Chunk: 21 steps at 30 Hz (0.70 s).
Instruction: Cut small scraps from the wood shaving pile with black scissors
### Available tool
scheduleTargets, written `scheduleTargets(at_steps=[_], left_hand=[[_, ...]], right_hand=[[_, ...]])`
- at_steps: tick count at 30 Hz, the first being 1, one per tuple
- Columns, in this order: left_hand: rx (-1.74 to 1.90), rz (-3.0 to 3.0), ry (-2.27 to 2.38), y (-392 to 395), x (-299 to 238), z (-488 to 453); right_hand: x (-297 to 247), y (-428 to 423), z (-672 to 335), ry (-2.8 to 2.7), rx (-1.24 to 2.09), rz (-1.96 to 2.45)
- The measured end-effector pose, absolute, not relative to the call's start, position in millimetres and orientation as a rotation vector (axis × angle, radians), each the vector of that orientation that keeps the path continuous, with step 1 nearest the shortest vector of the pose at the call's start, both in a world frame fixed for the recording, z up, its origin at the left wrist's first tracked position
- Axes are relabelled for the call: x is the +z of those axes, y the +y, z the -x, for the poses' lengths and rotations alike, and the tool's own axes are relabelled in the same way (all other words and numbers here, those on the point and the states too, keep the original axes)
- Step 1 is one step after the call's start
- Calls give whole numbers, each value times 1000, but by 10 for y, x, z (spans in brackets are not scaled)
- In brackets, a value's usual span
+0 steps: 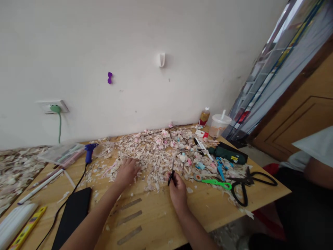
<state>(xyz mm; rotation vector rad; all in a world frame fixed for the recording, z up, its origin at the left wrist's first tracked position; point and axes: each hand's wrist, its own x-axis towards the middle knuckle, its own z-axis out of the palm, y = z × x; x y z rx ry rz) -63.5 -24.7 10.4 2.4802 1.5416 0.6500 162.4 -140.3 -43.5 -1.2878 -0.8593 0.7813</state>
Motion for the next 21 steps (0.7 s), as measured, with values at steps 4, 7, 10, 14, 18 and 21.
scheduleTargets(at_steps=[4,7,10,14,18,21], left_hand=[[582,-2443,1480,-274,25,583],[849,-2161,1537,-182,42,587],[948,-1907,1573,-109,115,594],[958,-1721,1537,-99,194,595],[998,-1568,1447,-122,193,599],[1045,-1447,1339,-177,188,599]], right_hand=[[-450,-1404,-1633,-865,762,1283],[-438,-1414,-1629,-870,771,1270],[-422,-1419,-1616,-867,763,1273],[-408,-1423,-1605,-863,747,1269],[-427,-1426,-1611,-883,760,1286],[-472,-1418,-1606,-949,743,1319]])
